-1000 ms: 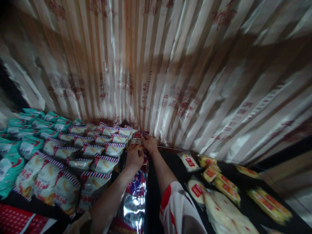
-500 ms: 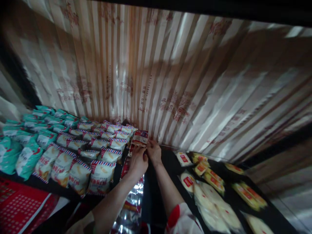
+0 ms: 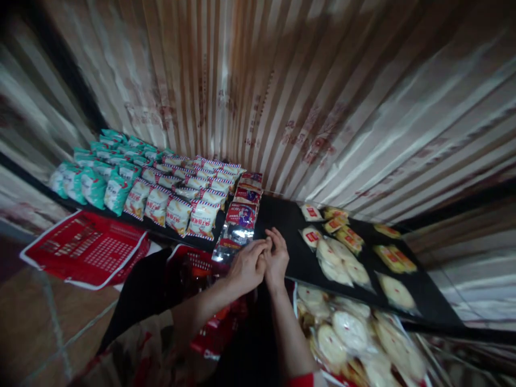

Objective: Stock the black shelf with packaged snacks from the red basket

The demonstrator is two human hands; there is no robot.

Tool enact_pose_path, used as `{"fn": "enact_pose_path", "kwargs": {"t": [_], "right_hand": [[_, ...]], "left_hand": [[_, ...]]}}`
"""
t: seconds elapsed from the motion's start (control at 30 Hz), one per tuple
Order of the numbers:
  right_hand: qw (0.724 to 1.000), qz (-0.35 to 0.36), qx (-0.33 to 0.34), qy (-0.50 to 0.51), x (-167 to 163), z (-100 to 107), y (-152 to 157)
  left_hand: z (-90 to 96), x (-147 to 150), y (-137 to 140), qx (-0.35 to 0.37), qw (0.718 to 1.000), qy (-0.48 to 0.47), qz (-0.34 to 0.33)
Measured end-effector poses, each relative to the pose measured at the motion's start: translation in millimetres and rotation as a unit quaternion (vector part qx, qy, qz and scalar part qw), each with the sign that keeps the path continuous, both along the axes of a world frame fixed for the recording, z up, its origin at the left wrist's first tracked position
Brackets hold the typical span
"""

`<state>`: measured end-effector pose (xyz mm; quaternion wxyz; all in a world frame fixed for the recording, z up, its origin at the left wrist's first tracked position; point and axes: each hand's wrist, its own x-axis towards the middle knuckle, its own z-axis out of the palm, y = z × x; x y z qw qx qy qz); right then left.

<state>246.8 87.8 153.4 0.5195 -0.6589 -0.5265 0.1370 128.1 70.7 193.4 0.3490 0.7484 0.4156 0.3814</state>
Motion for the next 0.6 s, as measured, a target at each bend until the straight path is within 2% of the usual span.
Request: {"fn": "enact_pose_path", "kwargs": {"t": [0.1, 0.27, 0.4, 0.47, 0.5, 0.57, 0.6], "right_hand": [[0.999, -0.011, 0.008, -0.031, -17, -17, -51], [0.999, -0.006, -0.029, -0.039, -48, -66, -124], [0.994, 0.029, -0.107, -0.023, -78, -101, -148], [0.983, 0.076, -0.167, -0.020, -96, -114, -146], [0.976, 0.102, -0.194, -0.015, -106, -120, -143], [0.958, 0.152, -0.244, -0.008, -126, -129, -133], [0.948, 0.170, -0.268, -0.007, -136, -133, -127]], "left_hand": [[-19.1, -21, -41, -0.004, 0.999, -0.006, -0.054], [-60.9, -61, -93, -0.046, 0.992, 0.004, -0.117], [-96.4, -91, -114, -0.127, 0.988, -0.024, -0.081], [-113.4, -104, -116, -0.191, 0.981, -0.013, -0.006], [-121.6, -110, -114, -0.224, 0.972, 0.012, 0.066], [-136.8, -121, -106, -0.283, 0.934, 0.071, 0.208], [-143.6, -126, -99, -0.303, 0.913, 0.091, 0.258]]}}
